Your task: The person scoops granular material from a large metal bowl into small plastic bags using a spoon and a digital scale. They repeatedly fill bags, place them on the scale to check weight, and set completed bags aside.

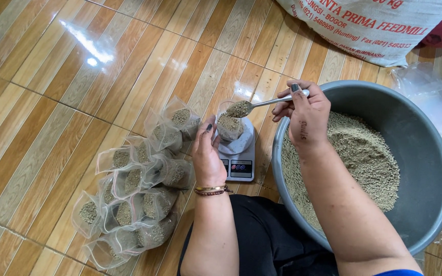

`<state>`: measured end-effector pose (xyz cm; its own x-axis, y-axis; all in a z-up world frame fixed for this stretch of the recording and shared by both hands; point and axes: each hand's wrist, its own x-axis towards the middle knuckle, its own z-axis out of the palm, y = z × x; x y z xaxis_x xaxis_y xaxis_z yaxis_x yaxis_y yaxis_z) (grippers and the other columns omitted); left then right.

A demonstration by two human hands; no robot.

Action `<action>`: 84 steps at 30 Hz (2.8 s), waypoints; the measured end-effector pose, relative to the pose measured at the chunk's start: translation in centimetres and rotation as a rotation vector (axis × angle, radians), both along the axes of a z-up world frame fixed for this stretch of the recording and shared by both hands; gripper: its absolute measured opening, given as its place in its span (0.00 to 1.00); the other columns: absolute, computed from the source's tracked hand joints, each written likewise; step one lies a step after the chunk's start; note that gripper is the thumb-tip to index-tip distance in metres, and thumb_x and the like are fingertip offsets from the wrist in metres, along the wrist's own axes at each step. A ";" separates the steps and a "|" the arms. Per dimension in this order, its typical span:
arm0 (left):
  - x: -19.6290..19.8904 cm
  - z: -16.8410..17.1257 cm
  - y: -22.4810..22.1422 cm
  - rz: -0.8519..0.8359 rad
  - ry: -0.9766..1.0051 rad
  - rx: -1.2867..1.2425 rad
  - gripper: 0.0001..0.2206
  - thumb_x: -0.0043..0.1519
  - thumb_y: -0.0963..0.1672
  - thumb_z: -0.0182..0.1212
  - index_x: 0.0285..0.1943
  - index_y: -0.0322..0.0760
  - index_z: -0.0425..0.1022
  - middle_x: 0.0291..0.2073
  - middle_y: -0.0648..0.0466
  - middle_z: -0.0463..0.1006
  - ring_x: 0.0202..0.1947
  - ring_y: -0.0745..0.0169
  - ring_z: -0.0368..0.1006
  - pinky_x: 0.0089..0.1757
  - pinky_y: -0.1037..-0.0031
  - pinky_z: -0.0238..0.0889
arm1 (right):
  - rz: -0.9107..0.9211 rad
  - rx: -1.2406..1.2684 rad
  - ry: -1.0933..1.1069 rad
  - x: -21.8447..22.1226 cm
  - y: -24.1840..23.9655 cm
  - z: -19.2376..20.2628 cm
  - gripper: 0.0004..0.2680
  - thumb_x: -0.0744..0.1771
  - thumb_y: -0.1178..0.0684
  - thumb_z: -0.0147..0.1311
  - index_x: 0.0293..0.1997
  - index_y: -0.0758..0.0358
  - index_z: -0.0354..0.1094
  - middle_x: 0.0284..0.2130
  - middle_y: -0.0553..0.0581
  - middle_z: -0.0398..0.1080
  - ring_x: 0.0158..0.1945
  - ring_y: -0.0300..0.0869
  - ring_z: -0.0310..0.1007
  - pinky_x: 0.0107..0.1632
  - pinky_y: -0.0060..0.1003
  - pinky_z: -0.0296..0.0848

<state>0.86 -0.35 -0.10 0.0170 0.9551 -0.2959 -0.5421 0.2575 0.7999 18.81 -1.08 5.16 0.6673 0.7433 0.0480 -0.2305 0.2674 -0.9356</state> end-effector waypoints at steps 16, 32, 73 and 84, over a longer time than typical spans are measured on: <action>-0.1 -0.5 -0.2 -0.027 0.092 0.011 0.16 0.65 0.45 0.51 0.61 0.42 0.74 0.64 0.51 0.68 0.64 0.56 0.57 0.58 0.69 0.48 | 0.116 0.130 -0.799 -3.5 -2.0 -0.6 0.05 0.69 0.66 0.47 0.45 0.74 0.71 0.23 0.63 0.71 0.18 0.46 0.74 0.20 0.36 0.76; -0.6 1.7 0.5 -0.022 0.222 -0.139 0.21 0.58 0.47 0.47 0.60 0.43 0.74 0.61 0.56 0.75 0.67 0.60 0.66 0.58 0.72 0.59 | -0.136 -0.002 -0.379 3.1 -15.4 1.4 0.05 0.74 0.59 0.44 0.51 0.67 0.65 0.40 0.65 0.71 0.32 0.45 0.74 0.32 0.34 0.77; -1.1 -0.4 0.3 -0.054 0.126 0.057 0.24 0.68 0.49 0.49 0.72 0.38 0.61 0.71 0.33 0.56 0.74 0.39 0.44 0.65 0.50 0.31 | -0.024 -0.645 -0.054 7.4 -24.3 -10.1 0.08 0.72 0.61 0.41 0.41 0.73 0.68 0.18 0.73 0.70 0.15 0.47 0.72 0.18 0.34 0.74; -0.8 1.9 1.0 0.117 0.202 -0.152 0.29 0.54 0.53 0.50 0.63 0.37 0.72 0.64 0.48 0.73 0.69 0.59 0.64 0.64 0.61 0.49 | -0.150 -0.503 0.221 10.4 -25.3 -8.4 0.06 0.72 0.61 0.41 0.41 0.68 0.66 0.30 0.66 0.72 0.24 0.44 0.68 0.24 0.31 0.69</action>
<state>0.06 0.62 1.77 -0.1649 0.8914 -0.4222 -0.4083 0.3280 0.8519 29.20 -26.35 -3.23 0.7212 0.5349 -0.4402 -0.4294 -0.1535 -0.8900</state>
